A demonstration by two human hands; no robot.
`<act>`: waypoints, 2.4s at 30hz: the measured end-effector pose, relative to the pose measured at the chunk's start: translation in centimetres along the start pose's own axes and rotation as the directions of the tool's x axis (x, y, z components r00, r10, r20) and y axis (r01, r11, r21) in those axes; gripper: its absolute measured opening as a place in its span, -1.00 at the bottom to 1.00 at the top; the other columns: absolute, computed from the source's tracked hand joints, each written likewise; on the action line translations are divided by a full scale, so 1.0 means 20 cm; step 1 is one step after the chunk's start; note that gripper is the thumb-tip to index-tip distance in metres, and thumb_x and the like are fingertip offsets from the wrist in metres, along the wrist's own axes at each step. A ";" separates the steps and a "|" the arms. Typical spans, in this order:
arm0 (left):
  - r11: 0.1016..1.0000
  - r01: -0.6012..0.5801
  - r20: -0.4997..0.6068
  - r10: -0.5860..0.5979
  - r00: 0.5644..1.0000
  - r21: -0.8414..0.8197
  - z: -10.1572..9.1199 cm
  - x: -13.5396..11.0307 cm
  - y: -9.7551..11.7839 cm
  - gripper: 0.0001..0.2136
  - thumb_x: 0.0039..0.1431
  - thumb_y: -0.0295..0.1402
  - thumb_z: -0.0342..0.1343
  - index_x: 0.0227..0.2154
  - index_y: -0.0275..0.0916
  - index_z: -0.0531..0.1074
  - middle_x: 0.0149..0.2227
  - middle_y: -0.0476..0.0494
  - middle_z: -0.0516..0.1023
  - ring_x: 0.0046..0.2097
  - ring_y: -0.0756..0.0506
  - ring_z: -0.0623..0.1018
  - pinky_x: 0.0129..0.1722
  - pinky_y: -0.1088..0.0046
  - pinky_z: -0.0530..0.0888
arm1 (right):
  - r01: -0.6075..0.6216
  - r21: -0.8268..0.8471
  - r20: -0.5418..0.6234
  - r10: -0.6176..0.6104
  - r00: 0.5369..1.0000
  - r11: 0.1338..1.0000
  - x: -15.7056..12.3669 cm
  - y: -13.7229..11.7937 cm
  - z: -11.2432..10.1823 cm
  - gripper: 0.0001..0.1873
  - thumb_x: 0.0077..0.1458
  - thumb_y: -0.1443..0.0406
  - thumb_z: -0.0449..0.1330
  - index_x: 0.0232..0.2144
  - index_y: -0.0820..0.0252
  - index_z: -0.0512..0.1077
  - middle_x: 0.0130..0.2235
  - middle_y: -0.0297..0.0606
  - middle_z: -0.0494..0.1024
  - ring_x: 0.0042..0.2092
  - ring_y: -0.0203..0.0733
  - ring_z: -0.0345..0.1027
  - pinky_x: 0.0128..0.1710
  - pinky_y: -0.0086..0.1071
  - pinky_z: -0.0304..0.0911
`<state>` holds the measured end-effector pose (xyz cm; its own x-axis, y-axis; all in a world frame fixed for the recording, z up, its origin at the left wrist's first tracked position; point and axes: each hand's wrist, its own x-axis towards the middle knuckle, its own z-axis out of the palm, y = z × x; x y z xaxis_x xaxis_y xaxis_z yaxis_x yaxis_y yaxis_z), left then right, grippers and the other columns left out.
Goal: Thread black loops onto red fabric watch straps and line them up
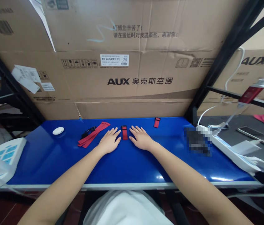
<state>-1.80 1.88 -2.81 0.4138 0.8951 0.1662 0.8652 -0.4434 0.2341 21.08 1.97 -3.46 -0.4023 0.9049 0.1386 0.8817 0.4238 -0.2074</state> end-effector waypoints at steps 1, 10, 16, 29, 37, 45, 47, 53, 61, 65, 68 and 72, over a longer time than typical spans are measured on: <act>1.000 0.002 0.005 -0.002 1.000 0.007 0.00 0.00 0.00 -0.49 0.33 -0.12 -0.18 0.26 -0.22 0.23 0.36 -0.22 0.07 0.38 -0.25 0.07 0.33 0.10 0.03 | -0.001 0.002 0.003 0.001 1.000 1.000 0.00 0.00 0.00 -0.31 0.30 -0.01 -0.21 0.34 0.20 0.03 0.40 -0.16 -0.06 0.41 0.04 -0.26 0.36 -0.03 -0.31; 0.998 0.001 0.034 -0.003 0.999 0.063 0.00 0.00 0.00 -0.46 0.35 -0.10 -0.24 0.29 -0.23 0.18 0.38 -0.19 0.04 0.38 -0.22 0.04 0.34 0.16 0.00 | -0.007 0.025 -0.005 0.007 1.000 1.000 -0.01 -0.01 -0.01 -0.32 0.30 0.03 -0.16 0.33 0.26 0.05 0.39 -0.07 -0.03 0.40 0.09 -0.24 0.35 0.00 -0.28; 0.976 0.140 -0.088 -0.127 0.988 0.165 -0.02 -0.01 -0.02 -0.41 0.32 -0.06 -0.18 0.27 -0.32 0.19 0.37 -0.35 0.05 0.37 -0.32 0.05 0.32 0.07 0.01 | 0.211 0.027 -0.203 -0.201 0.958 0.977 -0.05 -0.07 -0.05 -0.38 0.26 0.26 -0.01 0.34 0.11 0.03 0.40 -0.07 -0.11 0.36 0.12 -0.14 0.23 0.03 0.04; 0.857 0.381 -0.212 -0.324 0.922 0.348 -0.12 -0.06 -0.13 -0.61 0.27 -0.29 -0.15 -0.02 -0.39 0.44 0.03 -0.46 0.44 0.11 -0.40 0.33 0.19 -0.09 0.06 | 0.073 0.036 0.012 -0.073 0.997 0.997 -0.01 0.04 -0.07 -0.39 0.33 0.12 -0.19 0.24 0.39 0.23 0.29 0.07 0.19 0.32 0.12 0.00 0.28 -0.10 -0.02; 0.775 0.577 -0.236 -0.528 0.816 0.258 -0.24 -0.04 -0.23 -0.71 0.19 -0.28 0.01 -0.10 -0.35 0.39 -0.02 -0.45 0.38 0.06 -0.41 0.30 -0.07 0.06 0.29 | -0.439 -0.065 0.091 0.444 0.891 0.896 0.03 0.39 -0.13 -0.34 0.31 0.07 -0.24 0.33 0.25 0.04 0.40 -0.11 -0.06 0.40 0.06 -0.25 0.34 0.00 -0.28; 0.884 0.439 -0.237 -0.397 0.887 0.162 -0.23 -0.02 -0.19 -0.90 0.19 -0.40 0.05 -0.25 -0.25 0.41 -0.21 -0.28 0.51 -0.08 -0.29 0.44 -0.18 0.24 0.32 | -0.332 -0.119 -0.121 0.318 0.940 0.936 -0.01 0.28 -0.14 -0.34 0.16 0.23 0.07 0.28 0.36 0.15 0.37 0.03 0.02 0.38 0.22 -0.23 0.33 0.08 -0.28; 0.952 0.274 -0.216 -0.241 0.946 0.136 -0.20 -0.03 -0.12 -0.93 0.19 -0.42 0.06 -0.30 -0.21 0.43 -0.26 -0.21 0.53 -0.14 -0.23 0.47 -0.17 0.27 0.32 | -0.138 -0.085 -0.195 0.119 0.974 0.987 -0.01 0.16 -0.13 -0.33 0.10 0.26 0.13 0.25 0.36 0.19 0.31 0.05 0.16 0.35 0.19 -0.09 0.31 0.00 -0.17; 0.955 -0.220 -0.146 0.251 0.957 0.199 -0.07 -0.05 0.13 -0.82 0.29 -0.36 -0.02 -0.30 -0.20 0.50 -0.26 -0.20 0.53 -0.14 -0.19 0.47 -0.13 0.26 0.32 | 0.247 -0.041 -0.188 -0.251 0.950 0.968 -0.03 -0.14 -0.08 -0.57 0.12 0.35 0.12 0.05 0.23 0.42 0.01 -0.05 0.51 0.06 0.04 0.32 0.14 -0.11 0.12; 0.987 0.107 -0.365 -0.055 0.929 0.123 -0.21 0.00 -0.07 -0.66 0.33 -0.19 -0.13 -0.19 -0.26 0.51 -0.15 -0.29 0.53 -0.04 -0.26 0.43 0.01 0.21 0.31 | 0.120 -0.063 -0.100 -0.126 0.987 0.991 -0.06 -0.03 -0.15 -0.69 0.10 0.45 0.07 -0.24 0.21 0.60 -0.18 -0.02 0.56 -0.10 0.07 0.33 -0.07 -0.14 0.19; 0.858 0.510 -0.415 -0.442 0.795 0.065 -0.32 0.02 -0.33 -0.62 0.23 -0.08 -0.01 -0.14 -0.32 0.43 -0.07 -0.39 0.46 0.05 -0.35 0.36 0.01 0.17 0.30 | 0.186 0.118 -0.182 -0.163 0.970 0.975 -0.03 -0.06 -0.11 -0.71 0.13 0.30 0.18 -0.08 0.20 0.50 -0.07 -0.05 0.46 -0.02 0.03 0.25 0.02 -0.13 0.14; 0.762 0.648 -0.337 -0.604 0.722 0.021 -0.33 0.04 -0.45 -0.52 0.14 0.01 0.08 -0.14 -0.37 0.39 -0.01 -0.48 0.41 0.06 -0.38 0.34 0.00 0.14 0.28 | 0.212 0.267 -0.175 -0.169 0.970 0.940 0.02 -0.12 -0.03 -0.59 0.08 0.16 0.27 -0.03 0.18 0.42 -0.01 -0.07 0.39 0.02 0.01 0.20 0.05 -0.10 0.12; 0.728 0.685 -0.215 -0.670 0.711 -0.004 -0.31 0.08 -0.51 -0.57 0.06 0.02 0.14 -0.30 -0.33 0.40 -0.05 -0.48 0.42 0.07 -0.40 0.34 -0.04 0.15 0.28 | 0.207 0.345 -0.170 -0.156 0.973 0.916 0.06 -0.15 0.01 -0.77 0.05 0.24 0.30 -0.25 0.19 0.39 -0.09 -0.15 0.40 -0.03 -0.04 0.21 0.01 -0.13 0.12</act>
<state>-11.76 7.52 0.89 -0.3463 0.9231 0.1672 0.9126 0.2902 0.2878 17.85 1.73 -2.92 -0.4871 0.8077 0.3321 0.6389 0.5888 -0.4950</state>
